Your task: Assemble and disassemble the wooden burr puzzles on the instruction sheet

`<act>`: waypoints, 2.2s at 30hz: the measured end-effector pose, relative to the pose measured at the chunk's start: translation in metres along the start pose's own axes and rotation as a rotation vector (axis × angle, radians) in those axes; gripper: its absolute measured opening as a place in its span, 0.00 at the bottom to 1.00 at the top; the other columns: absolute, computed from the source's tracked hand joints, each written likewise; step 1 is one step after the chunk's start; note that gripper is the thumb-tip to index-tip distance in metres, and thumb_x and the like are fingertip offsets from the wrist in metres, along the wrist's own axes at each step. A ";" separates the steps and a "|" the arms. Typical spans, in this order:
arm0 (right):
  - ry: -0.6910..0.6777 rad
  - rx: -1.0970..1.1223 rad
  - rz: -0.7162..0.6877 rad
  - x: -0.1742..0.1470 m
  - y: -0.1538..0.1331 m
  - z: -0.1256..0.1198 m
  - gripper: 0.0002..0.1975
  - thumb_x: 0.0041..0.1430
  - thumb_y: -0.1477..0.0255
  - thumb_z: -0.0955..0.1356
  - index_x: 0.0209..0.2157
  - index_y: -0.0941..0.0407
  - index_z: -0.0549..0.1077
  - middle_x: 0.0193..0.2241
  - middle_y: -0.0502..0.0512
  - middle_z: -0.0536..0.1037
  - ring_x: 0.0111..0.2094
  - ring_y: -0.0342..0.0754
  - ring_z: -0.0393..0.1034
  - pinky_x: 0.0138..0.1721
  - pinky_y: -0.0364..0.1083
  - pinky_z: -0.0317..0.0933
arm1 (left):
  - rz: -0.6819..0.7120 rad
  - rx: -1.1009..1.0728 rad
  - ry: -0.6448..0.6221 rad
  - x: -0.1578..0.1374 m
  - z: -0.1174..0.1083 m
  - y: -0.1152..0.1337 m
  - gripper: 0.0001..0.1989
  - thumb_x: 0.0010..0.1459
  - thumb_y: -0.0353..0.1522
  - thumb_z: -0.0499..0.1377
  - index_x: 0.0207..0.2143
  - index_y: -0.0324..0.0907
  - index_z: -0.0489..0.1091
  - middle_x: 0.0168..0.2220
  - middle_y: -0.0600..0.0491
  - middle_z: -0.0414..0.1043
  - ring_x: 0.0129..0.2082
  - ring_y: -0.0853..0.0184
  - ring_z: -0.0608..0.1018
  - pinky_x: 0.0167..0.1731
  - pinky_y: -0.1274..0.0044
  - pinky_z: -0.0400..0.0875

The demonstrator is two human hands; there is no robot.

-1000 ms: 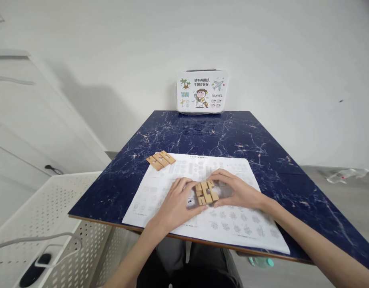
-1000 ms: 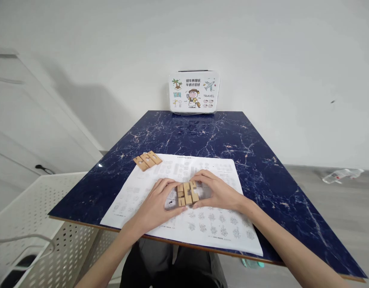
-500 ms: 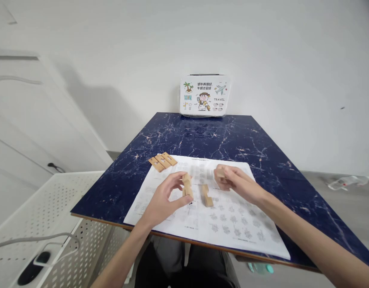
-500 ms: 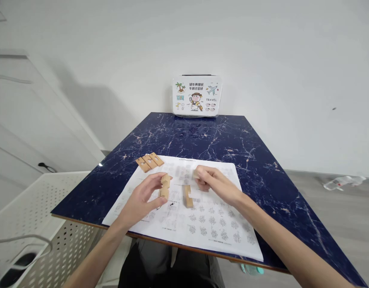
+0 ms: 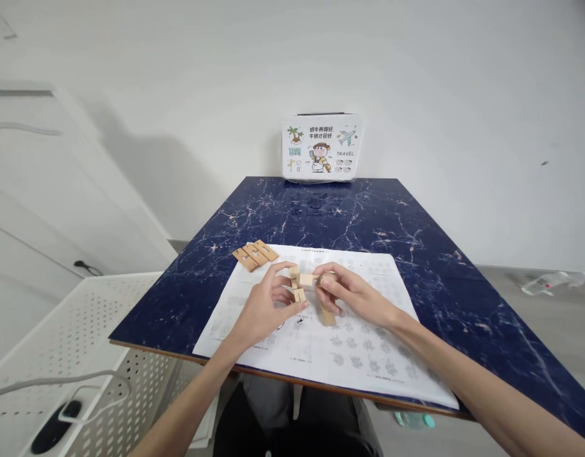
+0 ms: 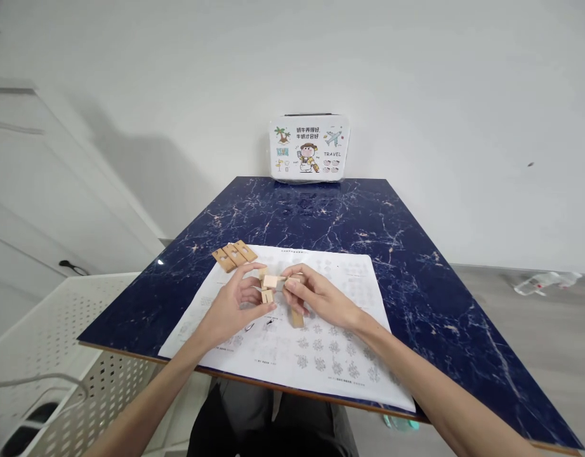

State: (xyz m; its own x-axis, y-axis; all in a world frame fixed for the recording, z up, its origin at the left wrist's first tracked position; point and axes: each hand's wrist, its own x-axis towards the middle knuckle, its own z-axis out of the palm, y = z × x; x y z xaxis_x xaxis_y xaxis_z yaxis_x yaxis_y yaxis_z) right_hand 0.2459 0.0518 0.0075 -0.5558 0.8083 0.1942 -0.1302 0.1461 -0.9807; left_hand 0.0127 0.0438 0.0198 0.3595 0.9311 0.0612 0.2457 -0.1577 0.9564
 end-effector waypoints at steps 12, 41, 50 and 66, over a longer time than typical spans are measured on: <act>0.175 -0.397 -0.120 -0.003 0.004 0.011 0.12 0.72 0.62 0.68 0.51 0.51 0.77 0.38 0.53 0.81 0.33 0.47 0.71 0.35 0.47 0.64 | 0.074 0.163 -0.015 -0.009 0.007 0.003 0.32 0.56 0.36 0.72 0.59 0.48 0.63 0.40 0.54 0.81 0.37 0.63 0.82 0.42 0.70 0.77; 0.268 -0.792 -0.467 -0.011 0.011 0.015 0.11 0.75 0.69 0.66 0.55 0.51 0.74 0.45 0.59 0.82 0.40 0.51 0.79 0.40 0.51 0.76 | 0.056 -0.018 -0.070 -0.013 0.003 0.006 0.31 0.54 0.36 0.73 0.57 0.47 0.65 0.42 0.54 0.77 0.35 0.67 0.78 0.45 0.69 0.77; 0.274 -0.825 -0.441 -0.011 0.012 0.015 0.11 0.75 0.68 0.66 0.55 0.52 0.75 0.46 0.60 0.83 0.42 0.53 0.79 0.43 0.54 0.77 | 0.061 -0.077 -0.070 -0.014 0.001 0.006 0.33 0.51 0.35 0.75 0.56 0.47 0.66 0.43 0.53 0.77 0.36 0.65 0.79 0.43 0.70 0.77; 0.225 -0.738 -0.344 -0.007 0.009 0.014 0.11 0.74 0.65 0.67 0.53 0.51 0.75 0.42 0.57 0.83 0.38 0.51 0.77 0.42 0.52 0.74 | 0.077 -0.131 -0.085 -0.008 -0.001 -0.002 0.13 0.71 0.42 0.59 0.52 0.45 0.68 0.38 0.53 0.76 0.34 0.66 0.79 0.37 0.74 0.74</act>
State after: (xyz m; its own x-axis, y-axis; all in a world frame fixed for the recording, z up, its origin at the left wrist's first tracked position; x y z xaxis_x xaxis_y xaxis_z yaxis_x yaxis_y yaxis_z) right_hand 0.2376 0.0397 -0.0026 -0.3964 0.7336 0.5520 0.3512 0.6767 -0.6471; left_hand 0.0090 0.0370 0.0176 0.4489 0.8860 0.1162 0.0970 -0.1776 0.9793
